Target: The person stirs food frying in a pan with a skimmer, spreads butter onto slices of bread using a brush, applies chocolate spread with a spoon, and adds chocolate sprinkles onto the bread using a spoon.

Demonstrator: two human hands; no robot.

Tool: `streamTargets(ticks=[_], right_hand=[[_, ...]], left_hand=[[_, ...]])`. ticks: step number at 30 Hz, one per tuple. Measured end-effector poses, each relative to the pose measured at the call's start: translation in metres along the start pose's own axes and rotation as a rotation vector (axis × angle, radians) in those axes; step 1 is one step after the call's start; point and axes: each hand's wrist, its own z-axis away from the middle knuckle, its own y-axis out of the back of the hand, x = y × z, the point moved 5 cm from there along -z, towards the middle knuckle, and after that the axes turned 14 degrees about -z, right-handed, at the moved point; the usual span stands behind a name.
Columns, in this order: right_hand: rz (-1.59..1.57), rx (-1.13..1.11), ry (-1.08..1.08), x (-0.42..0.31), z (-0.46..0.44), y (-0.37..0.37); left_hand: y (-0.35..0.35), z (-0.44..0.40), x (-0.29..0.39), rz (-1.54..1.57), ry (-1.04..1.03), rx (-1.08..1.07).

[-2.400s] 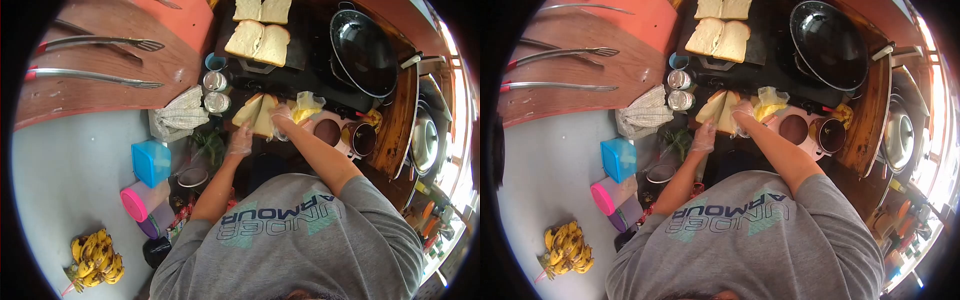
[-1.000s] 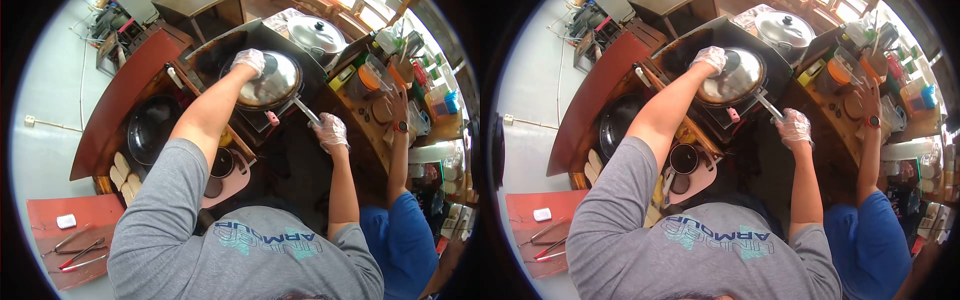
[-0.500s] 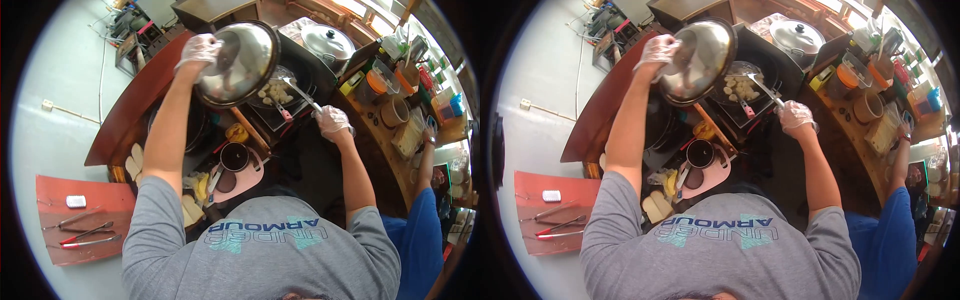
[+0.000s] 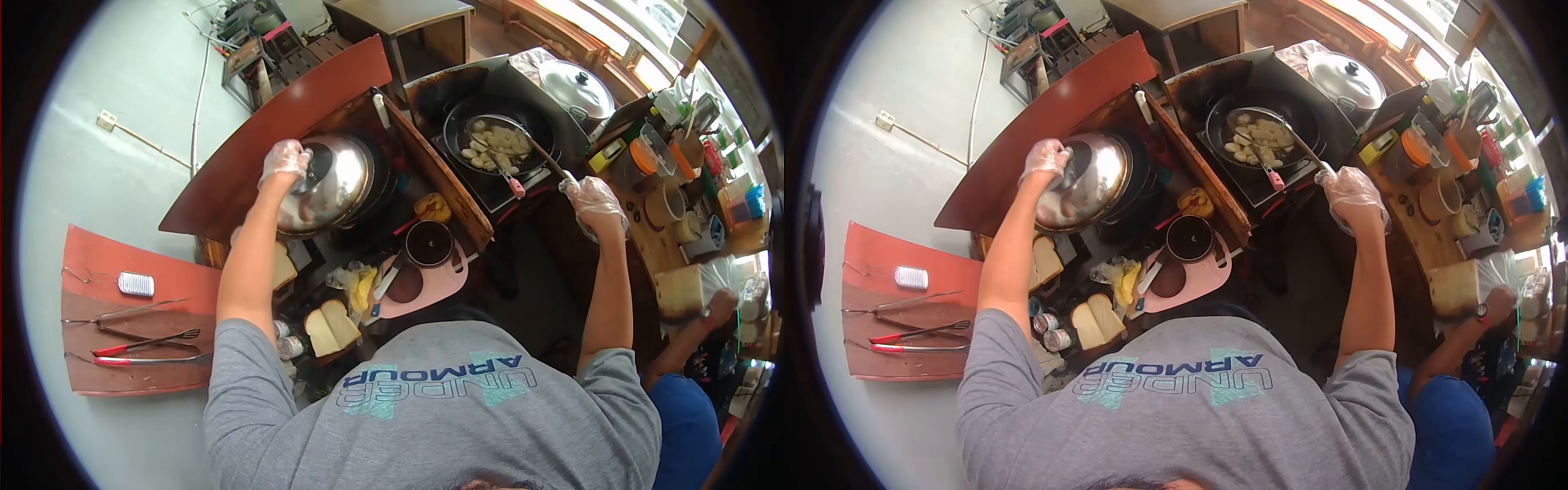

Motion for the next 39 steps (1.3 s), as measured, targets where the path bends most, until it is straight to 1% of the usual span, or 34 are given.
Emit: streamTargets(ticks=[1,2,4,5,7,9,10,11,13,14,15,17,19,20,21,22,23,25,26,28,29,30,31,32,33,34,35,36,37,38,39], right_hand=[[-0.039,0.022,-0.094,-0.005,0.007,0.003],[-0.038,0.024,-0.097,-0.004,0.005,-0.003],[-0.031,0.122,-0.061,-0.005,-0.001,-0.019],[-0.033,0.120,-0.056,-0.007,-0.005,-0.025],[-0.081,0.098,-0.130,-0.017,-0.010,-0.036],[-0.073,0.091,-0.116,-0.016,-0.022,-0.054],[-0.092,0.102,-0.113,-0.018,-0.022,-0.058],[-0.109,0.114,-0.112,-0.017,-0.022,-0.060],[-0.106,0.085,-0.134,-0.017,-0.018,-0.058],[-0.117,0.124,-0.137,-0.015,-0.014,-0.056],[-0.130,0.164,-0.138,-0.010,-0.011,-0.054],[-0.119,0.173,-0.137,0.000,-0.012,-0.053],[-0.161,0.160,-0.207,0.011,-0.017,-0.055],[-0.149,0.172,-0.176,0.015,-0.021,-0.057],[-0.147,0.173,-0.173,0.019,-0.025,-0.059],[-0.153,0.162,-0.180,0.023,-0.030,-0.061],[-0.159,0.153,-0.187,0.025,-0.034,-0.060],[-0.180,0.106,-0.242,0.027,-0.038,-0.058],[-0.165,0.079,-0.228,0.031,-0.041,-0.060],[-0.167,0.041,-0.197,0.034,-0.041,-0.057],[-0.163,0.043,-0.202,0.033,-0.037,-0.050],[-0.180,0.024,-0.196,0.031,-0.034,-0.043],[-0.199,0.003,-0.188,0.032,-0.031,-0.040],[-0.211,-0.003,-0.166,0.036,-0.030,-0.038],[-0.216,-0.001,-0.172,0.043,-0.032,-0.037],[-0.221,-0.005,-0.143,0.049,-0.034,-0.038],[-0.230,-0.009,-0.116,0.054,-0.035,-0.041],[-0.240,-0.006,-0.129,0.060,-0.038,-0.044],[-0.246,-0.041,-0.129,0.064,-0.043,-0.048],[-0.250,-0.076,-0.127,0.068,-0.046,-0.051],[-0.254,-0.074,-0.132,0.068,-0.043,-0.047]], left_hand=[[-0.005,0.004,0.002,-0.001,0.011,-0.006],[-0.013,0.005,0.004,0.010,0.048,-0.081],[-0.033,0.002,0.008,0.035,0.026,-0.008],[-0.041,-0.001,0.009,0.048,0.014,0.014],[-0.044,-0.001,0.018,0.089,0.006,0.033],[-0.043,-0.007,0.030,0.076,0.029,0.014],[-0.043,-0.010,0.036,0.075,0.063,-0.052],[-0.037,-0.011,0.040,0.080,0.061,-0.054],[-0.029,-0.011,0.053,-0.013,0.055,-0.121],[-0.021,-0.008,0.060,-0.118,0.033,-0.169],[-0.008,-0.003,0.067,-0.157,0.071,-0.034],[0.018,0.008,0.100,-0.135,0.039,0.268],[0.054,0.029,0.171,0.092,-0.160,0.271],[0.061,0.045,0.212,0.297,-0.322,0.320],[0.053,0.052,0.259,0.291,-0.468,0.266],[0.063,0.073,0.302,0.279,-0.571,0.209],[0.066,0.091,0.342,0.269,-0.644,0.140],[0.063,0.115,0.399,0.204,-0.761,-0.058],[0.048,0.114,0.422,0.177,-0.745,-0.036],[-0.006,0.099,0.462,0.138,-0.702,-0.026],[-0.021,0.092,0.471,0.143,-0.706,-0.026],[-0.028,0.087,0.473,0.176,-0.682,0.081],[-0.018,0.087,0.466,0.206,-0.654,0.187],[-0.010,0.083,0.455,0.203,-0.560,0.240],[-0.004,0.074,0.438,0.314,-0.459,0.297],[0.006,0.065,0.419,0.399,-0.431,0.386],[0.018,0.056,0.399,0.552,-0.350,0.388],[0.026,0.047,0.381,0.680,-0.137,0.347],[0.027,0.038,0.367,0.738,-0.025,0.323],[0.011,0.020,0.358,0.648,0.069,0.152],[-0.017,0.001,0.350,0.741,0.111,0.100]])
